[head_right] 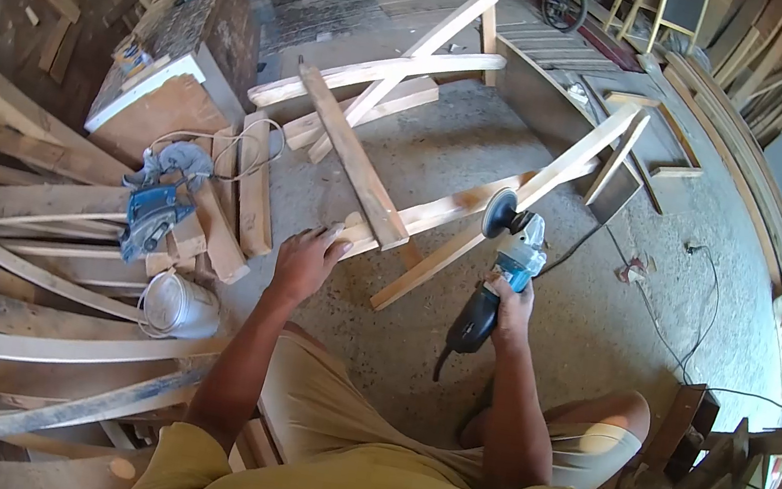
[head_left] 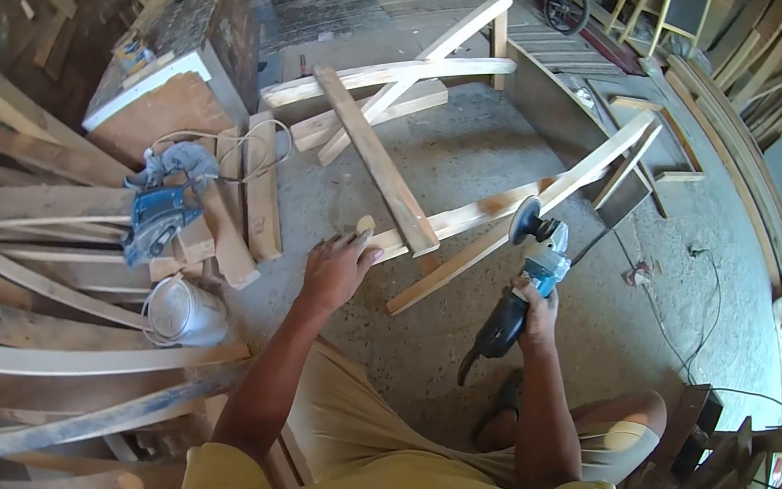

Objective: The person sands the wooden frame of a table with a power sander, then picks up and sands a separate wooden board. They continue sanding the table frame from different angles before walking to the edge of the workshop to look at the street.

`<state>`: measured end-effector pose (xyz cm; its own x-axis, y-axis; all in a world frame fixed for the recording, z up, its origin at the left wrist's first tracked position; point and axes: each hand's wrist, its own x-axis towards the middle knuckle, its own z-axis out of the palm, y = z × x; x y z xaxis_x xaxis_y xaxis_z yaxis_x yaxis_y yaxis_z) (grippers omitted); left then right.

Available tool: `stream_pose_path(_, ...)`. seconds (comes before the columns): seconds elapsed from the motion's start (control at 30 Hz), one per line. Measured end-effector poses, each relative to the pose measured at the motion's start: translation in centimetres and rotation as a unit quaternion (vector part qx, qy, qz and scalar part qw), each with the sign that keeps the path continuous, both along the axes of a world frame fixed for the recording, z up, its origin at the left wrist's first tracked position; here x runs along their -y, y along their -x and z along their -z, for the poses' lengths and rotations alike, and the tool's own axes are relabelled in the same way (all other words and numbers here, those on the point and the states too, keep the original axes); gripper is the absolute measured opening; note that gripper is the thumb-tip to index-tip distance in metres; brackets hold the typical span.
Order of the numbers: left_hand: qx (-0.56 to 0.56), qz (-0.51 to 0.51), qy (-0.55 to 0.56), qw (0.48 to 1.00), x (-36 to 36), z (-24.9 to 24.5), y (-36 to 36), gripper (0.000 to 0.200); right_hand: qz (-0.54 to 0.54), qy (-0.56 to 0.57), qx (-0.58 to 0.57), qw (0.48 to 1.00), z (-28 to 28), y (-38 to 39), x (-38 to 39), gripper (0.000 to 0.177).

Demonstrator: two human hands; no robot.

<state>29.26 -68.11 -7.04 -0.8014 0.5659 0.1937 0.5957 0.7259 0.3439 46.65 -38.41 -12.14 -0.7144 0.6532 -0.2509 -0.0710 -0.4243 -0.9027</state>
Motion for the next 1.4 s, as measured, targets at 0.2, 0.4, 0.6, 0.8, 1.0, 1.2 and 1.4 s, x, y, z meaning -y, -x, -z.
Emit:
stream_pose_path(0.2,0.073,-0.042,-0.056,0.995,3.4,-0.5,-1.0,0.042,-0.054,-0.079,0.065,0.993,-3.9,-1.9,1.4,0.041)
stream_pose_path(0.4,0.147,-0.064,-0.152,0.975,4.5,0.2,-1.2,0.044,-0.108,-0.221,0.025,0.969,-2.3,-4.0,5.0,0.057)
stream_pose_path(0.6,0.142,-0.063,-0.143,0.978,4.2,-0.5,-1.4,0.043,-0.184,-0.429,0.056,0.883,-1.8,-3.2,8.8,0.054)
stream_pose_path(0.8,0.148,-0.066,-0.138,0.977,3.7,-1.2,-1.5,0.044,-0.069,-0.338,0.043,0.938,-0.2,-2.4,5.7,0.046)
stream_pose_path(1.0,0.1,-0.066,-0.013,0.993,2.9,-1.8,-1.5,0.044,0.001,-0.173,0.04,0.984,-0.7,-2.6,0.8,0.048)
stream_pose_path(1.2,0.182,-0.174,0.17,0.953,0.6,-4.4,-2.1,0.054,-0.019,-0.004,0.11,0.994,-10.2,-4.1,-2.5,0.045)
stream_pose_path(1.4,0.196,-0.161,0.261,0.931,-6.0,-15.9,-6.5,0.065,0.06,0.094,0.116,0.987,-22.5,-7.9,-9.3,0.04)
